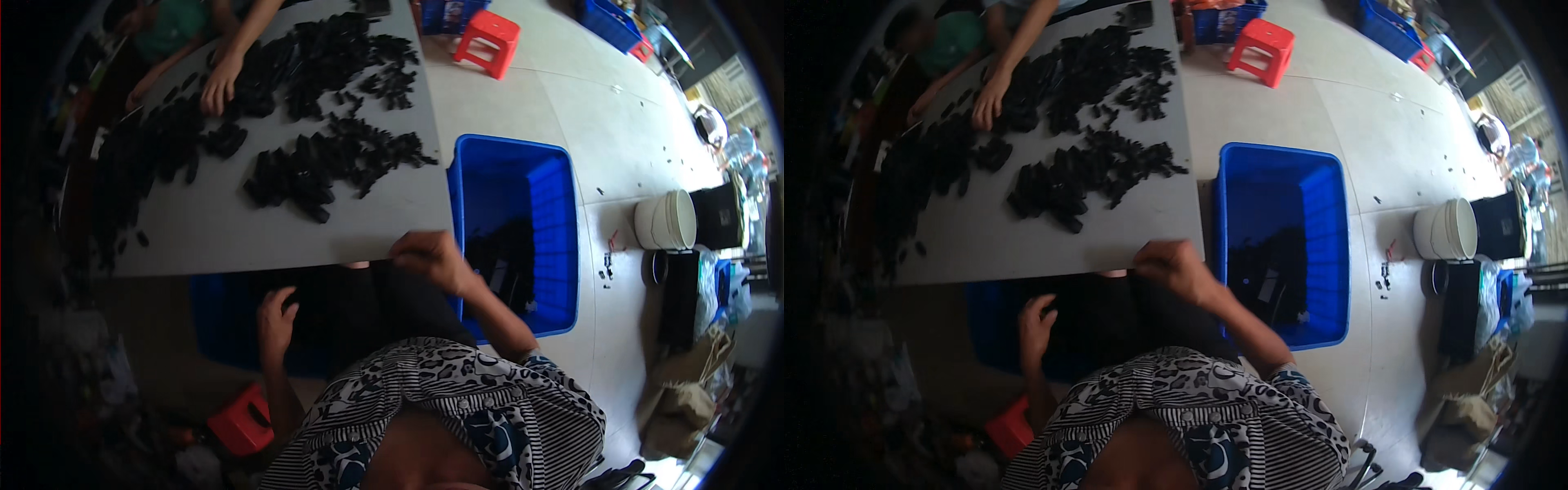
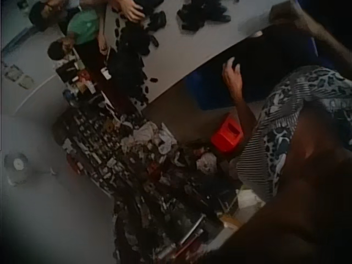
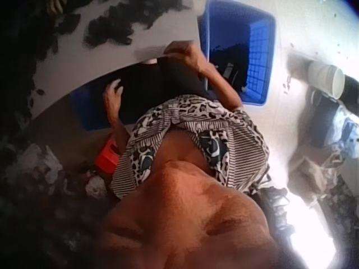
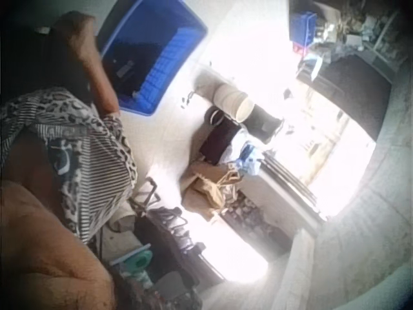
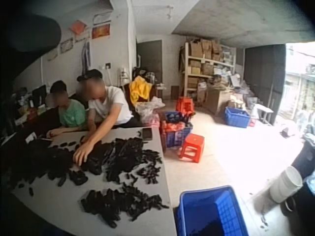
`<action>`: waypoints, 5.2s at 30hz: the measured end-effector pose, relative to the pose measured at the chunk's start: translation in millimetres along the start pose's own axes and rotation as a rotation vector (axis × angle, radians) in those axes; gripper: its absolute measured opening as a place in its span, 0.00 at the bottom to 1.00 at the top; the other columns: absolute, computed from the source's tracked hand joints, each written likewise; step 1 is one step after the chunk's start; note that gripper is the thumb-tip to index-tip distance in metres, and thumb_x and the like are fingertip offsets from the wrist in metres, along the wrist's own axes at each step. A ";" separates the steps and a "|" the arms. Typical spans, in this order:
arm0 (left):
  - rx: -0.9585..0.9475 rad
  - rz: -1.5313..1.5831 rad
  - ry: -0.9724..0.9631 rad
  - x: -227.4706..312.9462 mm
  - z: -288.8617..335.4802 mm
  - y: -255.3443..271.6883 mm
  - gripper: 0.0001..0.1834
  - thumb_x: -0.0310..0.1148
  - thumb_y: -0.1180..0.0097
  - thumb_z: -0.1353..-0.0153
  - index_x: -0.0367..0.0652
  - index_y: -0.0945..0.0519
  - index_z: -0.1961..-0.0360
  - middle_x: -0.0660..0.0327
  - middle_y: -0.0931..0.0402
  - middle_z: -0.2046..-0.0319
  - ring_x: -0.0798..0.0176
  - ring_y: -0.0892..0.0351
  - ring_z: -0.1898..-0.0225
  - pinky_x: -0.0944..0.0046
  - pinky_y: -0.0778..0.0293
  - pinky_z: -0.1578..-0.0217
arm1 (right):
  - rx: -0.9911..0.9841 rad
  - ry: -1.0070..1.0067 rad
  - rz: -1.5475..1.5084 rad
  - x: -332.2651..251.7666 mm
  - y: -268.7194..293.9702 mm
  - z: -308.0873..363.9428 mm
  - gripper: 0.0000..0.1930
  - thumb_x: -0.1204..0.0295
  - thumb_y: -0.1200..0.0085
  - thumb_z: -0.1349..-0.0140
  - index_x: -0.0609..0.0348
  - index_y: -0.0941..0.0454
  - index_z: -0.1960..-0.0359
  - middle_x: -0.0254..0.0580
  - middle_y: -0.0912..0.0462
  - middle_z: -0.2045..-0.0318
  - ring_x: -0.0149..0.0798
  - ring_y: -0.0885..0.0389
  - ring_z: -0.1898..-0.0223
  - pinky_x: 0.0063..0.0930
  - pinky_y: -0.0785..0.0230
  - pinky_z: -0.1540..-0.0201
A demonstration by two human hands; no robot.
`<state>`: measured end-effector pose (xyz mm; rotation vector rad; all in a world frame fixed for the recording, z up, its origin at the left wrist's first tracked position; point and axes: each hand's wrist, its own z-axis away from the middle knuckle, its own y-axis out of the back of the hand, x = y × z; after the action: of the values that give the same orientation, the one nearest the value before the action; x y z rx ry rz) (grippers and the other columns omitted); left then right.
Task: The person organizes small plastic parts on a table, then repeatedly fits pairs of components together by hand and drops the assembled pieces into a bin below.
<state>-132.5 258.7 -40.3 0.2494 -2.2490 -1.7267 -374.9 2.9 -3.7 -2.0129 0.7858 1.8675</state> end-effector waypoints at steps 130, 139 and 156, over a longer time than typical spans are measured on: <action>-0.044 1.035 0.221 131.4 -125.6 13.6 0.14 0.14 0.40 0.58 0.37 0.22 0.67 0.62 0.26 0.71 0.68 0.26 0.70 0.71 0.31 0.68 | 0.369 0.039 0.059 4.5 -28.9 13.0 0.06 0.82 0.37 0.51 0.66 0.23 0.72 0.40 0.22 0.74 0.29 0.24 0.74 0.20 0.32 0.72; -0.071 1.120 0.279 129.5 -122.4 8.5 0.13 0.14 0.42 0.56 0.37 0.22 0.67 0.63 0.24 0.72 0.72 0.26 0.72 0.73 0.31 0.70 | 0.355 0.049 0.052 6.5 -29.2 14.5 0.08 0.81 0.37 0.54 0.65 0.22 0.72 0.42 0.25 0.77 0.36 0.26 0.78 0.26 0.35 0.75; -0.285 1.367 0.375 130.3 -115.4 19.8 0.06 0.23 0.44 0.44 0.33 0.22 0.64 0.62 0.23 0.71 0.72 0.24 0.74 0.74 0.26 0.71 | 0.225 0.296 0.404 4.0 -28.9 4.7 0.08 0.81 0.40 0.54 0.63 0.26 0.72 0.43 0.28 0.76 0.46 0.25 0.75 0.34 0.32 0.75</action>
<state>-215.8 118.0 22.5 -0.7778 -1.2287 -1.0187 -362.5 28.1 -12.7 -2.1246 1.5091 1.5852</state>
